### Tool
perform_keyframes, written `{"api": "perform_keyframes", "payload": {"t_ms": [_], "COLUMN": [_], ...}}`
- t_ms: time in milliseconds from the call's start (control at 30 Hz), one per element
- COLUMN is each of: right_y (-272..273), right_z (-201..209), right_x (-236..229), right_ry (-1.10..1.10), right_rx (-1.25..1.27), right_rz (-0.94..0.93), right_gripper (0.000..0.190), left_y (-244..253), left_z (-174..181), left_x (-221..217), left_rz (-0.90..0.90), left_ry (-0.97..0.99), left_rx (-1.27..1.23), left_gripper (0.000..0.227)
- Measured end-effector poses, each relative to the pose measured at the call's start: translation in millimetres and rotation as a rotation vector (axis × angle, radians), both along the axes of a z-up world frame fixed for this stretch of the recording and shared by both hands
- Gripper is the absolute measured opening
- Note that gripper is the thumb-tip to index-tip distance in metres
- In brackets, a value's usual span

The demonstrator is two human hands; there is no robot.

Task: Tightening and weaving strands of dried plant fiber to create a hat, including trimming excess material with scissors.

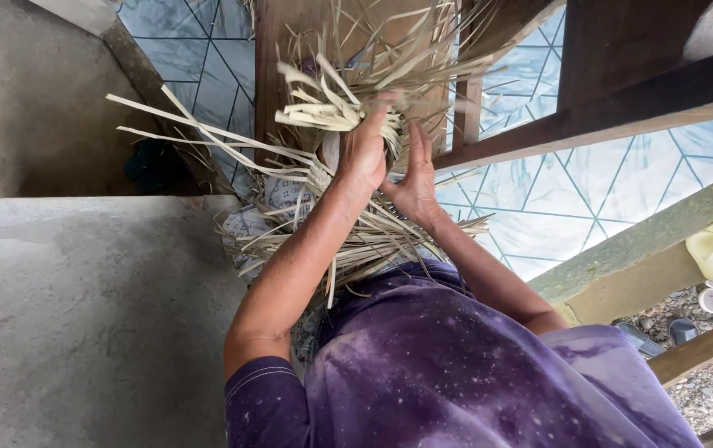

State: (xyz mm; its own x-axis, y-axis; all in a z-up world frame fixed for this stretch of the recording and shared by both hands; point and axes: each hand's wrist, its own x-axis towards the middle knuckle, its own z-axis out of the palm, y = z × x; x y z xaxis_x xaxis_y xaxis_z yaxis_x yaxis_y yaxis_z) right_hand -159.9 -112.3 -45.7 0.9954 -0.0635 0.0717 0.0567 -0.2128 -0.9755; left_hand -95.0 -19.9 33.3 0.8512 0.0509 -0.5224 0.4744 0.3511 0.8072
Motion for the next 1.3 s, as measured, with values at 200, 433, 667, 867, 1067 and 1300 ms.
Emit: {"api": "perform_keyframes", "payload": {"t_ms": [200,433,667,867,1067,1300], "right_y": [22.9,34.2,11.2,6.4,5.2,1.9], "right_z": [-49.5,-15.2,31.3,-5.8,15.1,12.5], "right_x": [44.4,59.8,76.1,51.0,53.7,61.9], "right_ry": [-0.145,0.281,0.692,0.246,0.106,0.202], "right_rx": [-0.118,0.555,0.497,0.817,0.943,0.986], "right_rz": [-0.111,-0.375,-0.662,-0.446,-0.303,-0.303], "right_gripper": [0.077,0.073,0.102,0.024,0.029,0.035], "left_y": [-32.4,-40.6,58.5,61.0,9.7,28.2], "left_z": [16.7,5.3,54.6,-16.7,-34.5,-10.5], "left_x": [-27.2,-31.0,-30.1,31.4,90.9,101.0], "left_rz": [0.000,-0.149,-0.862,-0.977,-0.914,-0.530], "left_ry": [-0.071,-0.059,-0.514,-0.399,-0.480,-0.240], "left_rx": [0.047,0.094,1.173,1.851,1.765,1.027], "left_gripper": [0.040,0.050,0.030,0.117,0.063,0.031]}}
